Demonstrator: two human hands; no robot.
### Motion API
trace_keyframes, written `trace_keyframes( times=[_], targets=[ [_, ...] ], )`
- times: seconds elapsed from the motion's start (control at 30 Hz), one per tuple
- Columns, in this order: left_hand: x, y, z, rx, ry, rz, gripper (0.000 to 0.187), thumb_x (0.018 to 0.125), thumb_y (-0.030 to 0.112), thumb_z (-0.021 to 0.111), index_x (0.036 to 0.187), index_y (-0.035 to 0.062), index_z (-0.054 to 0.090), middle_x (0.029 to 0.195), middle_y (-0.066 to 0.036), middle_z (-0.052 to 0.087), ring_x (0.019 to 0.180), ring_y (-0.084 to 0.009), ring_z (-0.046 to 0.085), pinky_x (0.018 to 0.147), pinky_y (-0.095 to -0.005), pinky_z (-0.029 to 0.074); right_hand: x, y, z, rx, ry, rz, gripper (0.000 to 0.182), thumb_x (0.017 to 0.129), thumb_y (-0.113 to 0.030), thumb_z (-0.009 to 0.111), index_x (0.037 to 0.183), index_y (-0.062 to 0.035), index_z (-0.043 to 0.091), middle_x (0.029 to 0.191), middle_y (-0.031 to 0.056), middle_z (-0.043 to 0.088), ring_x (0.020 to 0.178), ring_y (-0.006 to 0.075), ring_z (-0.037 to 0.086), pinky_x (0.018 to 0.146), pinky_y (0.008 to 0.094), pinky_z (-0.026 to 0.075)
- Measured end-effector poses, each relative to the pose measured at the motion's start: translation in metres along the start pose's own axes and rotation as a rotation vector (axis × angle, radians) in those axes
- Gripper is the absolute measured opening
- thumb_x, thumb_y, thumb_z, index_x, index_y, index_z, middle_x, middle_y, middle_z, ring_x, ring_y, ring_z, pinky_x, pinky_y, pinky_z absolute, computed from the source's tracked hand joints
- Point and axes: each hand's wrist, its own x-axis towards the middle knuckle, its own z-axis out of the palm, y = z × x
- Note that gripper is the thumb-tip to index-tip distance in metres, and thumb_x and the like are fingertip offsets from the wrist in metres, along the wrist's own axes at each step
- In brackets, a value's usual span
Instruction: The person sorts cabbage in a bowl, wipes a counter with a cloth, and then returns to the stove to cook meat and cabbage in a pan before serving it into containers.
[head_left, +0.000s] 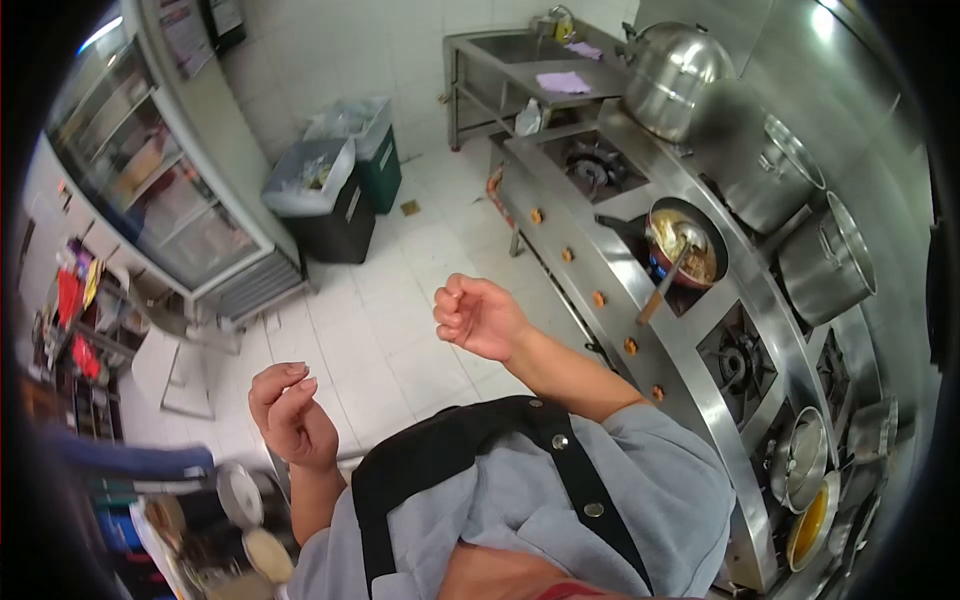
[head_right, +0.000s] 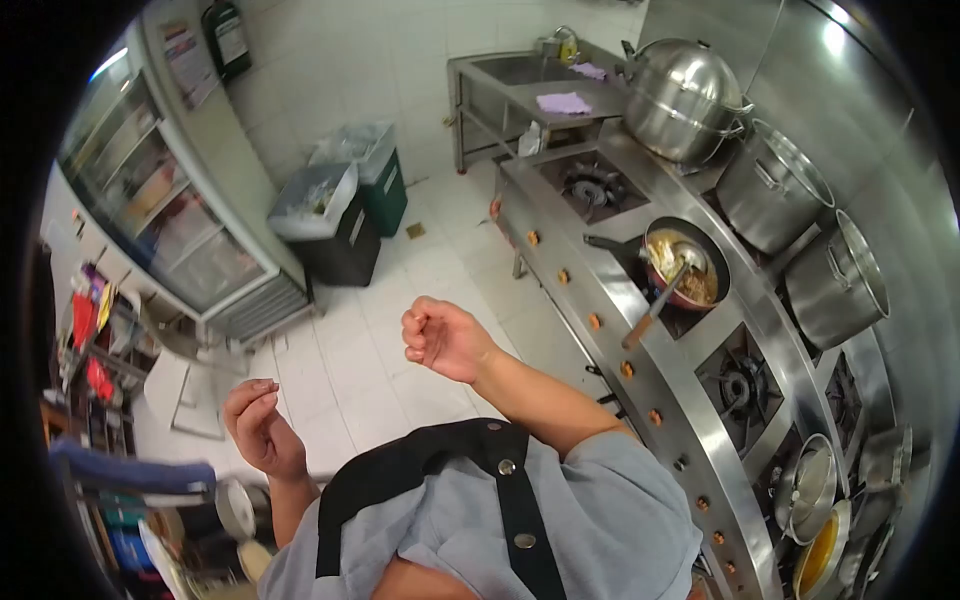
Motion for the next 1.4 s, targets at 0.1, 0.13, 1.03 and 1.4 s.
trace_keyframes(
  times=[0.1, 0.13, 1.03, 1.4],
  targets=[
    [0.043, -0.059, 0.040, -0.080, -0.021, 0.006, 0.027, 0.075, -0.017, 0.043, 0.090, 0.0013, 0.056, 0.093, -0.014, 0.057, 0.083, -0.0253, 0.058, 0.071, -0.0337, 0.048, 0.050, -0.049, -0.008, 0.028, 0.034, -0.182, 0.021, 0.092, -0.028, 0.053, 0.078, -0.0122, 0.054, 0.075, -0.0001, 0.049, 0.067, 0.0143, 0.045, 0.064, 0.0300, 0.039],
    [0.053, -0.079, 0.056, -0.101, -0.045, 0.008, 0.029, 0.072, -0.017, 0.044, 0.089, 0.0019, 0.057, 0.091, -0.014, 0.058, 0.080, -0.0256, 0.058, 0.069, -0.0334, 0.048, 0.069, -0.067, -0.015, 0.040, 0.020, -0.236, 0.021, 0.092, -0.030, 0.054, 0.080, -0.0123, 0.055, 0.075, -0.0004, 0.048, 0.068, 0.0139, 0.045, 0.064, 0.0296, 0.039],
    [0.273, -0.579, 0.457, -0.351, -0.336, -0.333, 0.029, 0.076, -0.019, 0.045, 0.087, 0.0009, 0.064, 0.083, -0.010, 0.059, 0.073, -0.0173, 0.058, 0.065, -0.0257, 0.048, 0.480, -0.466, -0.205, 0.234, 0.009, -0.624, 0.028, 0.088, -0.034, 0.056, 0.072, -0.0116, 0.050, 0.065, -0.0008, 0.042, 0.060, 0.0137, 0.039, 0.061, 0.0291, 0.034],
    [0.442, -0.677, 0.717, -0.614, -0.764, -0.031, 0.020, 0.086, -0.003, 0.052, 0.099, 0.0046, 0.064, 0.098, -0.011, 0.062, 0.090, -0.0254, 0.061, 0.079, -0.0340, 0.049, 0.540, -0.630, -0.283, 0.172, 0.169, -0.984, 0.028, 0.087, -0.037, 0.055, 0.076, -0.0114, 0.055, 0.071, 0.0002, 0.046, 0.069, 0.0160, 0.045, 0.073, 0.0339, 0.038]
  ],
)
